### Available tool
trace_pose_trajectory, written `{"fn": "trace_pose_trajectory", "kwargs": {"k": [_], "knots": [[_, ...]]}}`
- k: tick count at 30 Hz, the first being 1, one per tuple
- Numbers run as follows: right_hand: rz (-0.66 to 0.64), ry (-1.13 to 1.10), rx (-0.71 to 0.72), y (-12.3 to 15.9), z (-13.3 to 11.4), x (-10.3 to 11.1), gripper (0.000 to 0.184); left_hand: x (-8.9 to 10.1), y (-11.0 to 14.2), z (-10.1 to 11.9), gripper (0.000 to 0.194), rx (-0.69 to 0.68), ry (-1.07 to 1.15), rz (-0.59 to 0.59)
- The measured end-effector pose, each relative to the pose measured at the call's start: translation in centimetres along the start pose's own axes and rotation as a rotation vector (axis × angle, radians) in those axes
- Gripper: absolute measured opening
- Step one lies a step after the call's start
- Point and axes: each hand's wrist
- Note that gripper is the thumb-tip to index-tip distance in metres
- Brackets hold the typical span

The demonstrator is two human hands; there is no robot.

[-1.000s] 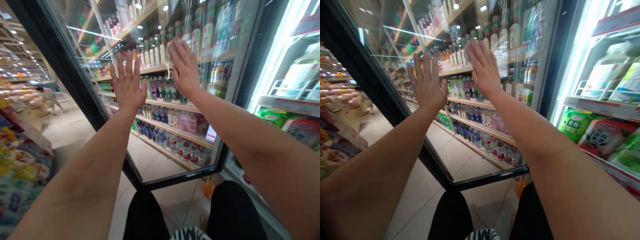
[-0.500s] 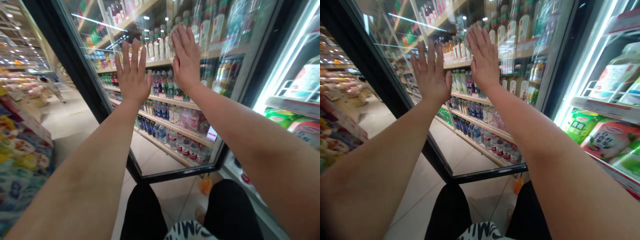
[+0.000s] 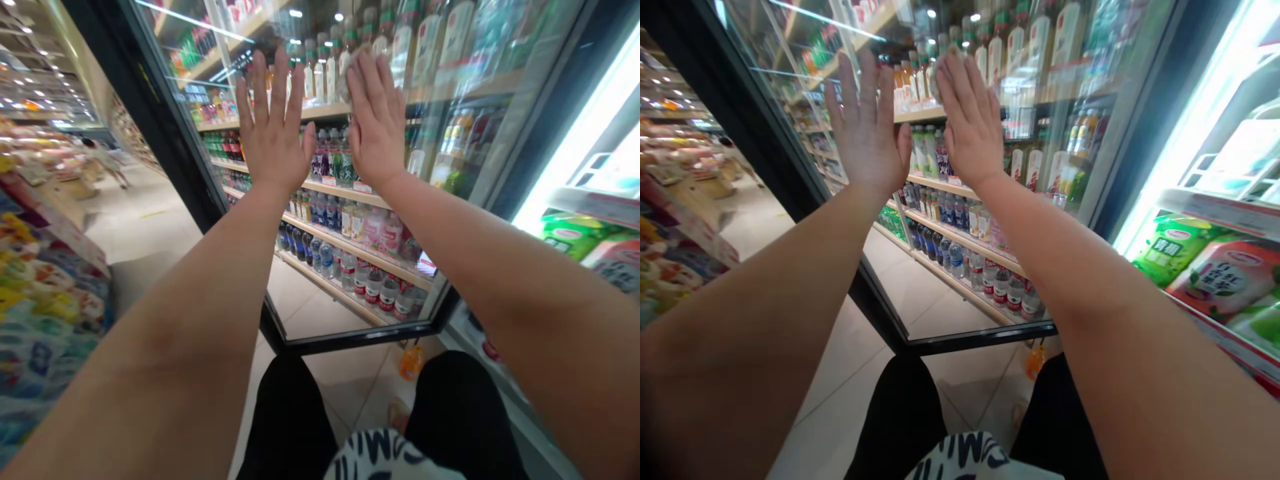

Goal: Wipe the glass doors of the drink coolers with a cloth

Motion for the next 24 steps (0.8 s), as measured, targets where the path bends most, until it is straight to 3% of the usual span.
{"fn": "trace_pose_trajectory", "kwargs": {"k": [10, 15, 21, 24], "knots": [[0.067, -0.037, 0.011, -0.6, 0.8, -1.0, 0.07, -0.1, -0.1, 0.0, 0.081, -0.003, -0.025, -0.007], [0.027, -0.036, 0.141, -0.7, 1.5, -0.9, 0.072, 0.0, 0.0, 0.1, 0.083, 0.003, -0.039, 0.002], [-0.006, -0.004, 0.026, -0.2, 0.7, -0.4, 0.072, -0.1, -0.1, -0.3, 0.082, -0.024, -0.086, 0.002], [-0.079, 0.024, 0.105, -0.1, 0.5, 0.3, 0.07, 0.1, 0.0, -0.1, 0.083, -0.006, -0.076, -0.002]]}}
Point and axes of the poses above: each hand's wrist, its own y-axis away from the middle knuckle, its own x-axis out of the back of the hand, z = x × y, and after that the axes turned 12 degrees about y, right-handed
